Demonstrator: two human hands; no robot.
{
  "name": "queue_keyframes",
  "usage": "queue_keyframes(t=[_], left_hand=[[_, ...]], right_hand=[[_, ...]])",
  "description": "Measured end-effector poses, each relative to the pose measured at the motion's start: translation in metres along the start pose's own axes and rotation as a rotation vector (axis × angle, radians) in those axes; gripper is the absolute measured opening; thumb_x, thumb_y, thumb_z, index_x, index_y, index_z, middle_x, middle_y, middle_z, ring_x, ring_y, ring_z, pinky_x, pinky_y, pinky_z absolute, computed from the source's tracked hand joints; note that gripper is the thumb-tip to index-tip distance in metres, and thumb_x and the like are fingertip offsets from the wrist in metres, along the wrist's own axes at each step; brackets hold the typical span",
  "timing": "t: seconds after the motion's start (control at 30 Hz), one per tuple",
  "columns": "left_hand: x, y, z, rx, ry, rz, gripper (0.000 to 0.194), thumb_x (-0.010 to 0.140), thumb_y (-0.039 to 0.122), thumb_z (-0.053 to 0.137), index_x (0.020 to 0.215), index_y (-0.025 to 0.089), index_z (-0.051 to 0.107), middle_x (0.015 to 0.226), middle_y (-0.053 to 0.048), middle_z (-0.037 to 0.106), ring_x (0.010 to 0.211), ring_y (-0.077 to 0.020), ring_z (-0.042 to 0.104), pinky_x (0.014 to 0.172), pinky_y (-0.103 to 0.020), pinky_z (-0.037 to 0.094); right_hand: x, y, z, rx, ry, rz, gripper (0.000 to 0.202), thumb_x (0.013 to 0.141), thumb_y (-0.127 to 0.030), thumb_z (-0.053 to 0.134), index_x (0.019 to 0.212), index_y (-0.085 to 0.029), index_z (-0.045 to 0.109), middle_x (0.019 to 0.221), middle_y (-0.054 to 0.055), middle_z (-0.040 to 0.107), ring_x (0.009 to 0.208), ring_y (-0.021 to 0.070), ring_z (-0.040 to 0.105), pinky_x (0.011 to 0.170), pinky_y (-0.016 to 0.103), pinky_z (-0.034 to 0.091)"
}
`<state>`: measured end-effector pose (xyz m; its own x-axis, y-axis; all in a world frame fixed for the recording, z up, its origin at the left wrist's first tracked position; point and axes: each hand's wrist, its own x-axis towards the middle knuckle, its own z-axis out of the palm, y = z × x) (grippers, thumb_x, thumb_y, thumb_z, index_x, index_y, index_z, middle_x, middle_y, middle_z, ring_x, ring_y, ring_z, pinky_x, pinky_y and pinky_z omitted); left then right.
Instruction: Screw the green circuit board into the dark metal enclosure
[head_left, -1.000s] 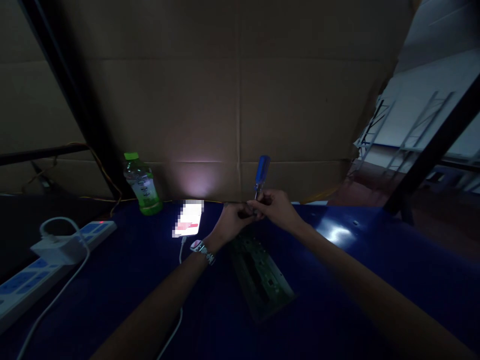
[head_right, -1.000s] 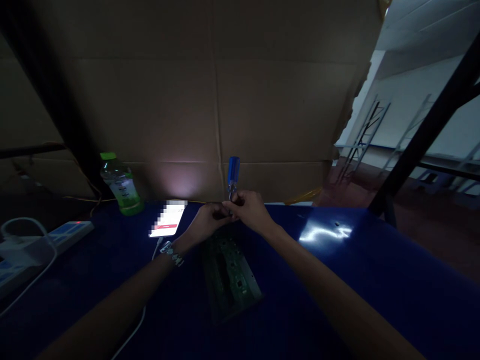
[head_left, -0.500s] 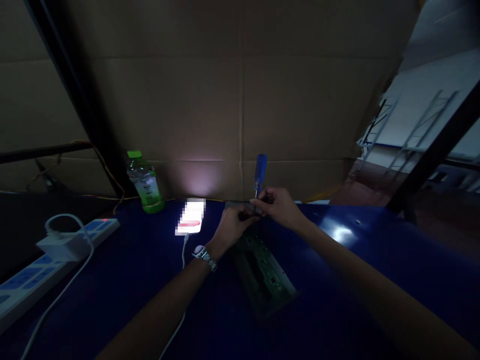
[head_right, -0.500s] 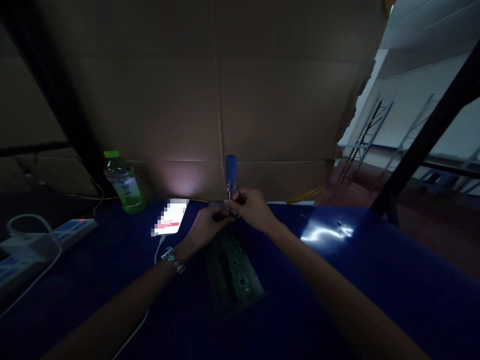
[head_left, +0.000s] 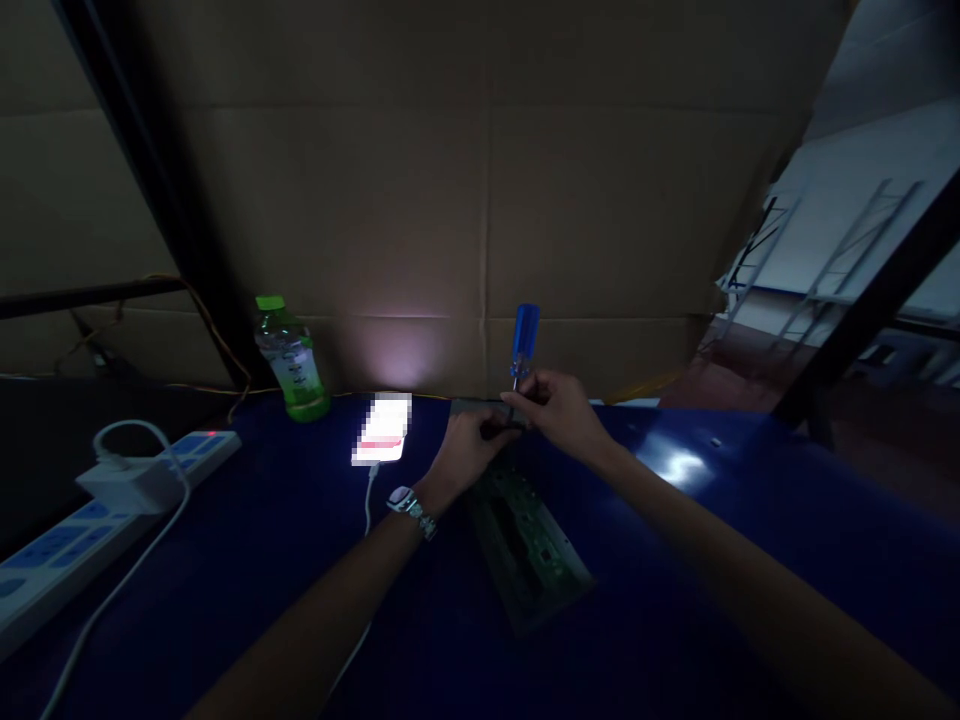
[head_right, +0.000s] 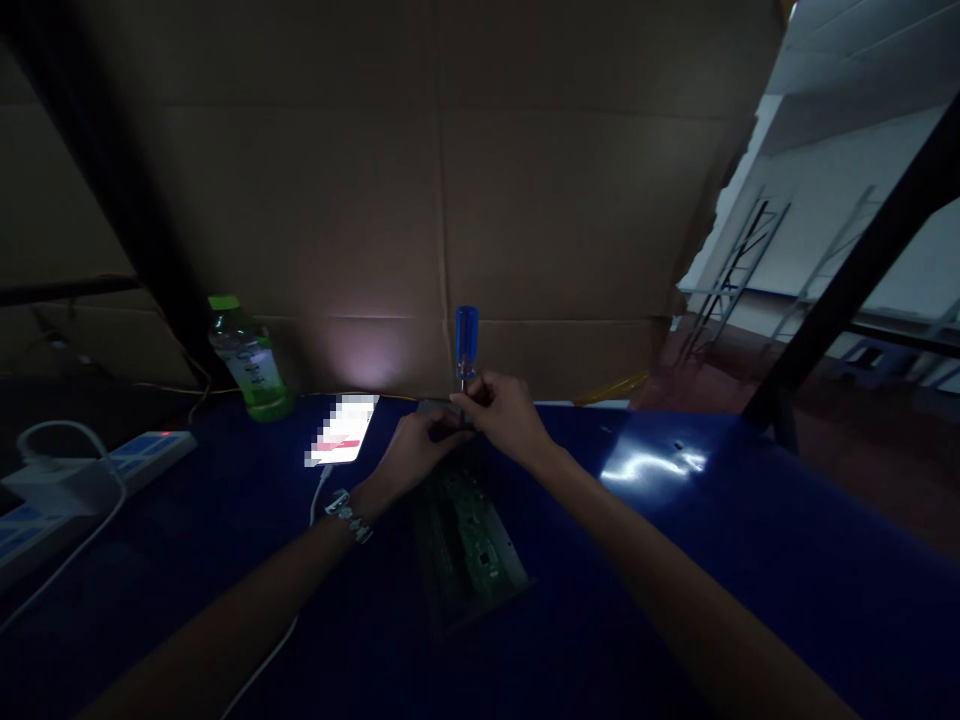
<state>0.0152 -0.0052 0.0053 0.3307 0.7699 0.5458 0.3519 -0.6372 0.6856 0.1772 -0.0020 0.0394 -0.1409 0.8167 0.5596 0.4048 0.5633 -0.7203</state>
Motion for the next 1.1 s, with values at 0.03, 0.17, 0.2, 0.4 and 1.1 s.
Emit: queue_keyframes(t=[0.03, 0.17, 0.2, 0.4, 1.1], left_hand=[[0.0, -0.001, 0.002, 0.014, 0.023, -0.015, 0.005, 0.08, 0.018, 0.068, 0.082, 0.015, 0.072, 0.081, -0.003, 0.074, 0.073, -0.0174, 0.065, 0.068, -0.027, 0.046], [-0.001, -0.001, 0.003, 0.004, -0.005, 0.014, 0.012, 0.082, 0.013, 0.062, 0.083, 0.016, 0.074, 0.079, -0.001, 0.074, 0.071, -0.0157, 0.064, 0.066, -0.025, 0.045], [-0.002, -0.001, 0.002, -0.001, -0.022, 0.029, 0.013, 0.083, 0.013, 0.061, 0.083, 0.017, 0.074, 0.078, -0.001, 0.073, 0.07, -0.0152, 0.064, 0.066, -0.025, 0.044], [-0.002, -0.002, -0.002, -0.008, -0.102, 0.037, 0.016, 0.087, 0.02, 0.058, 0.087, 0.017, 0.074, 0.076, -0.001, 0.071, 0.068, -0.0147, 0.062, 0.065, -0.025, 0.045], [-0.003, 0.005, -0.005, -0.019, -0.138, 0.078, 0.021, 0.089, 0.017, 0.052, 0.094, 0.018, 0.072, 0.09, -0.003, 0.073, 0.082, -0.0173, 0.066, 0.076, -0.027, 0.047]], right_hand=[[-0.001, 0.001, 0.002, -0.015, 0.037, -0.005, 0.028, 0.08, -0.04, 0.067, 0.067, -0.019, 0.054, 0.059, -0.001, 0.057, 0.051, 0.0122, 0.055, 0.047, 0.024, 0.044], [-0.002, -0.002, 0.001, 0.038, -0.02, 0.024, 0.028, 0.081, -0.045, 0.066, 0.084, -0.018, 0.059, 0.071, 0.002, 0.064, 0.056, 0.0138, 0.059, 0.045, 0.024, 0.047], [-0.001, -0.005, -0.002, 0.079, -0.068, 0.035, 0.03, 0.081, -0.045, 0.065, 0.092, -0.018, 0.06, 0.077, 0.004, 0.067, 0.058, 0.0142, 0.061, 0.045, 0.024, 0.048], [0.003, -0.011, -0.011, 0.211, -0.213, 0.13, 0.032, 0.081, -0.046, 0.065, 0.081, -0.014, 0.068, 0.072, 0.007, 0.071, 0.059, 0.0155, 0.067, 0.053, 0.026, 0.055], [0.001, -0.013, -0.015, -0.029, -0.135, 0.061, 0.025, 0.08, -0.04, 0.066, 0.072, -0.016, 0.069, 0.054, 0.0, 0.062, 0.048, 0.0134, 0.059, 0.047, 0.024, 0.045]])
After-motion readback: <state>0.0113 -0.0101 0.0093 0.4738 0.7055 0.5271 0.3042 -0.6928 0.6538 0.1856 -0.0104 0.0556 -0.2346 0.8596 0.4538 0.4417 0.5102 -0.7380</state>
